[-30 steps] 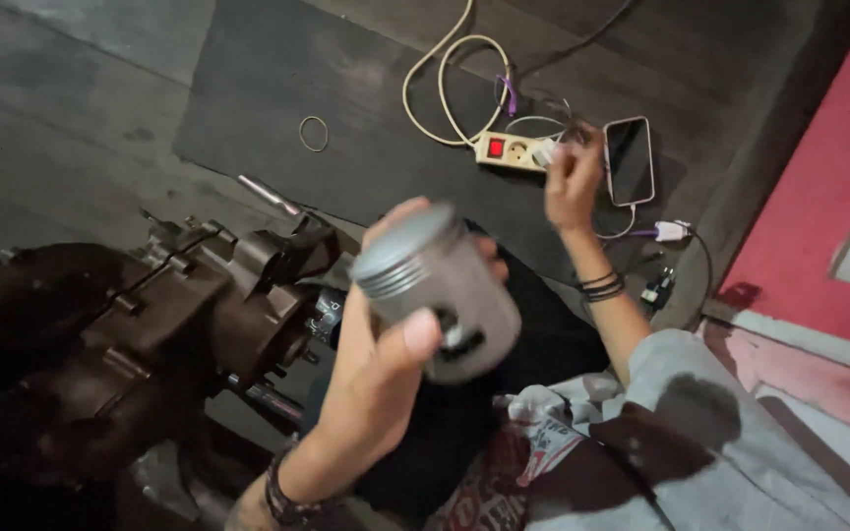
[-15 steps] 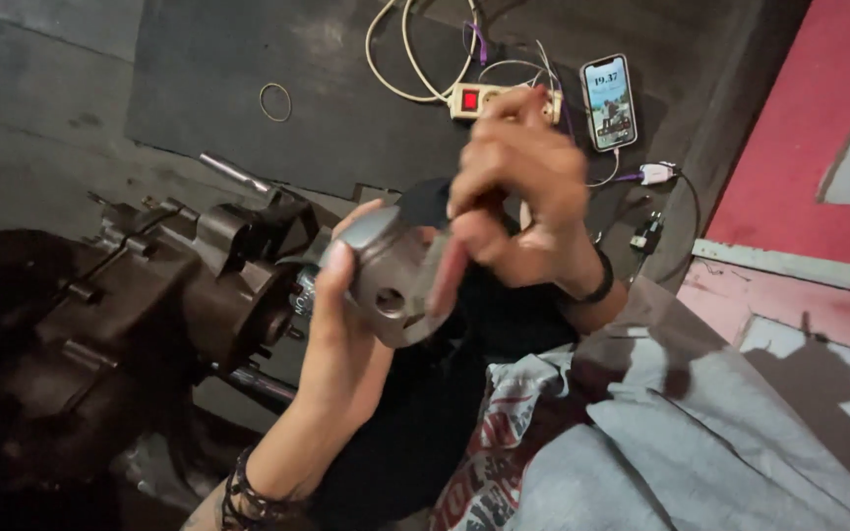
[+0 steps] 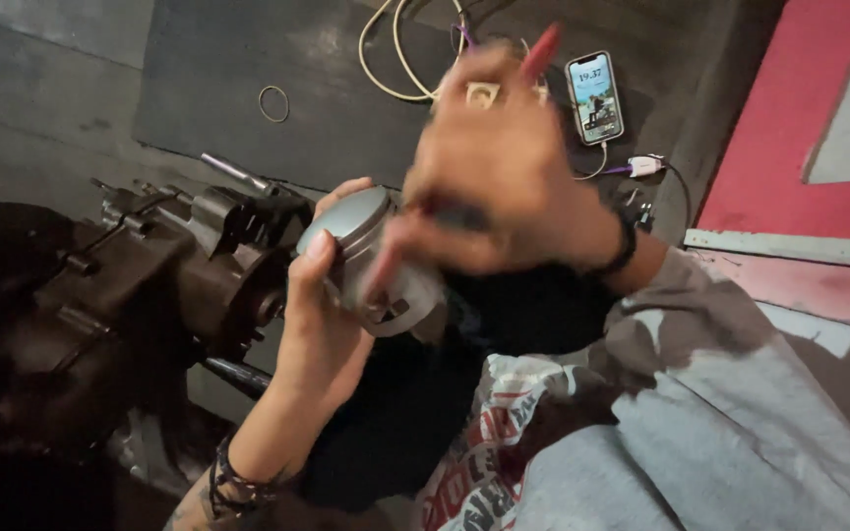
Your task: Cleaning a motorcycle engine piston using a small brush
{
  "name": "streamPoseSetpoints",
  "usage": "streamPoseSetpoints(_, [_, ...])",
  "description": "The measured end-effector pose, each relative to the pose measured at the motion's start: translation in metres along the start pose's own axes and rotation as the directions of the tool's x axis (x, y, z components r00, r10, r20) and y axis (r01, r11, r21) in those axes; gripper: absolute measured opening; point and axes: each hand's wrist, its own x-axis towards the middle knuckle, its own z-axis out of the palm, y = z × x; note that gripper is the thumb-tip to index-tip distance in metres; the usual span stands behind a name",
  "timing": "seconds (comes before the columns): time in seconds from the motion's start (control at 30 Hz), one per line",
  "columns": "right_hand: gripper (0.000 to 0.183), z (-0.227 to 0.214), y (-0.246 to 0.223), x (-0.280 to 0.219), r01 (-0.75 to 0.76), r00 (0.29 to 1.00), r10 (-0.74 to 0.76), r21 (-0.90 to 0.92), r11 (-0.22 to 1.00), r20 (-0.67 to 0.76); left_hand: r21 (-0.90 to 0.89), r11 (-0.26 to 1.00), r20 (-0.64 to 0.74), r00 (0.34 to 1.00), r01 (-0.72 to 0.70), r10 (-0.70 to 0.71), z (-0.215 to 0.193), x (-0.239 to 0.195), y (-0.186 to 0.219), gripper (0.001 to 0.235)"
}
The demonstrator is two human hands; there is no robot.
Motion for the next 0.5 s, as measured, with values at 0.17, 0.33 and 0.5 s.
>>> streamPoseSetpoints(0.17, [0.032, -0.007, -0.025, -0.017, -0.057, 0.994, 0.046, 0.111, 0.992, 0.096, 0.02, 1.0, 0.022, 1.0, -0.011, 0.01, -0.002, -0.006, -0.002, 0.07])
streamPoseSetpoints(0.33, [0.024, -0.001, -0.02, -0.029, -0.263, 0.963, 0.269, 0.176, 0.949, -0.013, 0.083, 0.994, 0.125, 0.991, -0.066, 0.056, 0.004, -0.011, -0.001, 0.079])
streamPoseSetpoints(0.5, [0.023, 0.032, 0.009, -0.028, -0.147, 0.965, 0.209, 0.329, 0.933, -0.16, 0.061, 0.996, 0.072, 0.995, -0.071, 0.066, 0.0, -0.011, 0.001, 0.078])
